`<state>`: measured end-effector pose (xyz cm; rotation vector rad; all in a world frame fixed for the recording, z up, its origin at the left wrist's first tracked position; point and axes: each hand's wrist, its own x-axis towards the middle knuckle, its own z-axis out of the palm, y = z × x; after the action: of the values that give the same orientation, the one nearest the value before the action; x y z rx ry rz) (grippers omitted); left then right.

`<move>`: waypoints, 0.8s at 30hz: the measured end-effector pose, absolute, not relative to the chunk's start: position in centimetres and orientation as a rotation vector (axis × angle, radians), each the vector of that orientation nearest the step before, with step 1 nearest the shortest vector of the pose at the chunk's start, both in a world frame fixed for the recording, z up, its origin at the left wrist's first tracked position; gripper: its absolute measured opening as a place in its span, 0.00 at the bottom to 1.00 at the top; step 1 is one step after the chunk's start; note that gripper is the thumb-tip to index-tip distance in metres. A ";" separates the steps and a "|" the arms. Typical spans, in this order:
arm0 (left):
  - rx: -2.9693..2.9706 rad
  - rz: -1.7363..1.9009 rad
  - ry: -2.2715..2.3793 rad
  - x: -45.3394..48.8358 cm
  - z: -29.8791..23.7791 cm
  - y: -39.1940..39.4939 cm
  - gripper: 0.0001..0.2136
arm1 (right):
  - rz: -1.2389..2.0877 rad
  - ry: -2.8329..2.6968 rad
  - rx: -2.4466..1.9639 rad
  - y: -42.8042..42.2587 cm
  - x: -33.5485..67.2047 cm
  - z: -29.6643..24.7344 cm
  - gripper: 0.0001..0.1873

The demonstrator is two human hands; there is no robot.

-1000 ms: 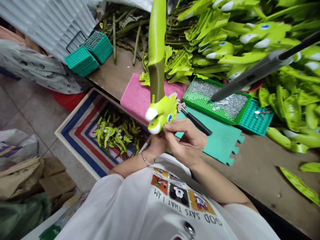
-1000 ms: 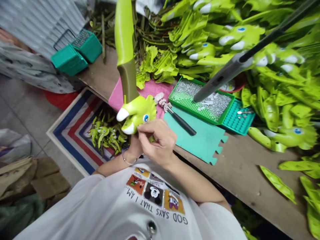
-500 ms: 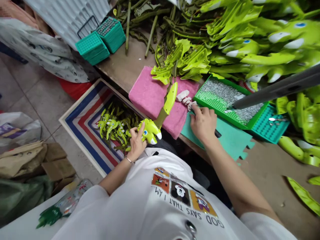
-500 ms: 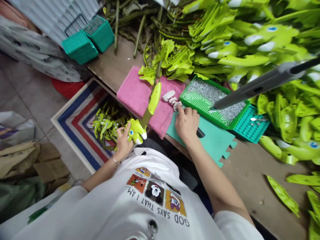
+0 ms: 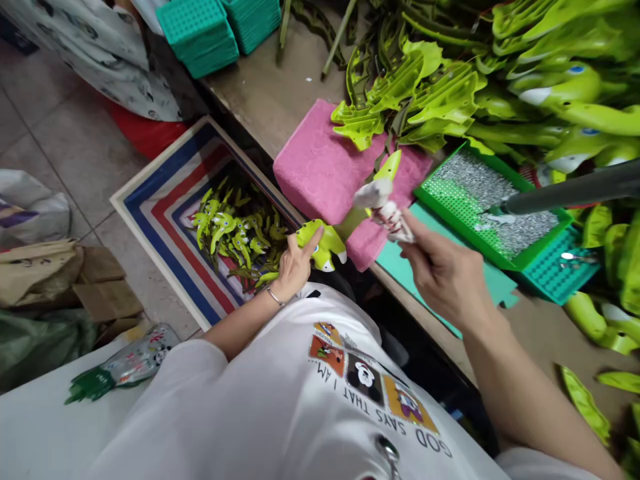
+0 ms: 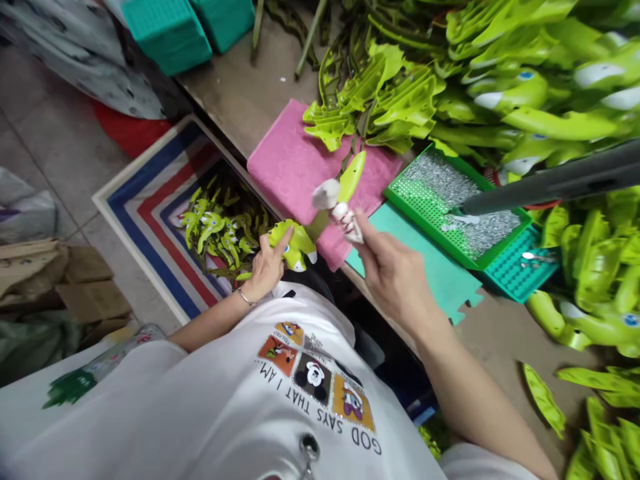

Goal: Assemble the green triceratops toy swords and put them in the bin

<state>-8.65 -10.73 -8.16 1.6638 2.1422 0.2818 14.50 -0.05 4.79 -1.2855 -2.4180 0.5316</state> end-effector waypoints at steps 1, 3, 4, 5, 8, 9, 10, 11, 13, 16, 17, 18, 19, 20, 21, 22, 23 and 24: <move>1.657 0.277 2.142 -8.6 -8.0 -10.6 0.31 | 0.529 -2.496 -1.241 -0.4 14.1 4.9 0.25; 1.650 0.279 2.144 -8.4 -7.8 -10.5 0.32 | 0.489 -2.653 -1.235 -0.6 13.2 4.5 0.25; 1.653 0.285 2.144 -8.3 -7.7 -10.6 0.33 | 0.463 -2.739 -1.264 -0.5 12.7 4.2 0.26; 1.659 0.292 2.145 -8.2 -7.7 -10.6 0.33 | 0.437 -2.830 -1.303 -0.3 12.3 3.9 0.26; 1.662 0.317 2.129 -7.8 -7.8 -10.9 0.36 | 0.354 -3.055 -1.386 0.3 11.5 3.8 0.28; 1.650 0.324 2.121 -7.6 -7.8 -11.0 0.36 | 0.329 -3.094 -1.382 0.4 11.3 4.2 0.29; 1.635 0.332 2.116 -7.5 -7.9 -11.1 0.36 | 0.304 -3.107 -1.363 0.4 11.3 4.7 0.30; 1.622 0.347 2.112 -7.4 -8.0 -11.2 0.36 | 0.279 -3.094 -1.335 0.3 11.3 5.3 0.30; 1.612 0.406 2.107 -7.3 -8.2 -11.3 0.36 | 0.237 -3.003 -1.270 -0.1 11.6 6.4 0.29; 1.612 0.500 2.117 -7.3 -8.5 -11.4 0.35 | 0.210 -2.884 -1.249 -0.8 12.0 6.5 0.29; 1.615 0.496 2.126 -7.2 -8.5 -11.4 0.35 | 0.214 -2.902 -1.275 -0.9 12.1 6.0 0.29; 1.621 0.472 2.137 -7.1 -8.6 -11.4 0.34 | 0.222 -2.944 -1.316 -0.9 12.1 5.4 0.29; 1.633 0.436 2.147 -7.0 -8.6 -11.4 0.34 | 0.233 -2.994 -1.361 -0.8 12.1 4.8 0.29; 1.647 0.401 2.152 -6.9 -8.7 -11.4 0.34 | 0.247 -3.033 -1.400 -0.7 12.0 4.2 0.30; 1.662 0.377 2.155 -6.8 -8.8 -11.4 0.34 | 0.256 -3.037 -1.427 -0.6 11.9 3.8 0.30; 1.674 0.370 2.158 -6.7 -8.9 -11.4 0.34 | 0.263 -3.000 -1.439 -0.5 11.8 3.7 0.30; 1.683 0.379 2.162 -6.7 -9.1 -11.5 0.33 | 0.268 -2.917 -1.440 -0.4 11.8 3.8 0.29; 1.690 0.399 2.168 -6.8 -9.4 -11.6 0.33 | 0.280 -2.796 -1.434 -0.3 11.9 4.0 0.28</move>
<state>-6.85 -11.61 -9.43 1.6901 2.1678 0.3989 11.86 -0.35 4.01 -1.4338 -2.7960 0.2795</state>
